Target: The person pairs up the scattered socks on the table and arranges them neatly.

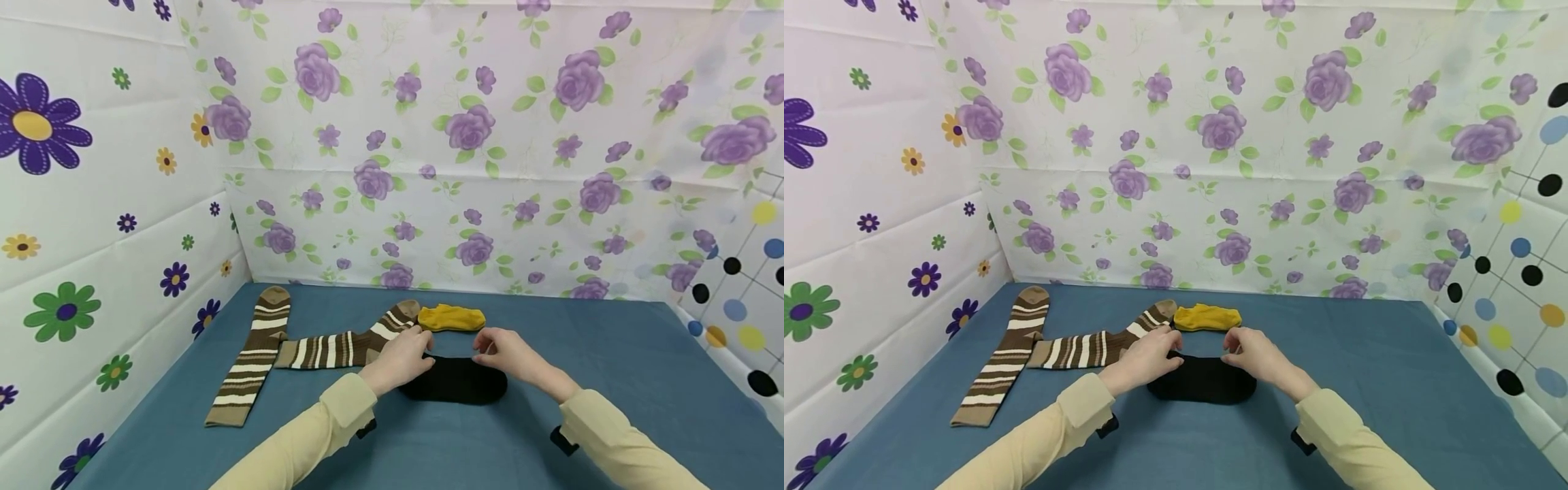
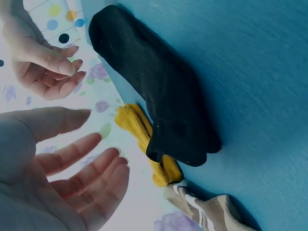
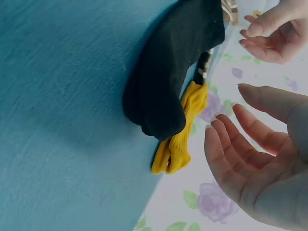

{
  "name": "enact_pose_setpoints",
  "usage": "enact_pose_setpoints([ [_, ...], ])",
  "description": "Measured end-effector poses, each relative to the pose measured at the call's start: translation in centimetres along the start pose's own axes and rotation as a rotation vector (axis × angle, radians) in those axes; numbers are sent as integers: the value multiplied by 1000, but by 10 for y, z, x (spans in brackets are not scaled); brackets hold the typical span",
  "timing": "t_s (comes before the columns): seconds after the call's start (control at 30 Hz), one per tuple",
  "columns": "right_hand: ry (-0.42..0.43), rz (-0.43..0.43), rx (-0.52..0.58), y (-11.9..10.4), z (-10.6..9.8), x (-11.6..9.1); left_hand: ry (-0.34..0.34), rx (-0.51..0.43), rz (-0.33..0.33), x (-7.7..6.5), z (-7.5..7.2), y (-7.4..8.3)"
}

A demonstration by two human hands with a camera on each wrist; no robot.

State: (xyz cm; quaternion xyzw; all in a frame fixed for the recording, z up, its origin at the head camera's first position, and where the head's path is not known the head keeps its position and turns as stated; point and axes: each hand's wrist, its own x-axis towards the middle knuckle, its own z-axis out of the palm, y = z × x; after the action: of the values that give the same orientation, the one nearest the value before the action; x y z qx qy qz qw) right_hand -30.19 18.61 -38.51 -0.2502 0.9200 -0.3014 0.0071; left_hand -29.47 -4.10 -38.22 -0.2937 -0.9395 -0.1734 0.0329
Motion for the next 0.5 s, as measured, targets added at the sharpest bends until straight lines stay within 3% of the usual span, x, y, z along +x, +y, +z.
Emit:
enact_pose_setpoints([
  [0.17,-40,-19,-60,1,7,-1,-37,16,30,-1,5,1],
  [0.5,-116,-74,-185,1,18,-6,-120,93,5,-1,16,3],
])
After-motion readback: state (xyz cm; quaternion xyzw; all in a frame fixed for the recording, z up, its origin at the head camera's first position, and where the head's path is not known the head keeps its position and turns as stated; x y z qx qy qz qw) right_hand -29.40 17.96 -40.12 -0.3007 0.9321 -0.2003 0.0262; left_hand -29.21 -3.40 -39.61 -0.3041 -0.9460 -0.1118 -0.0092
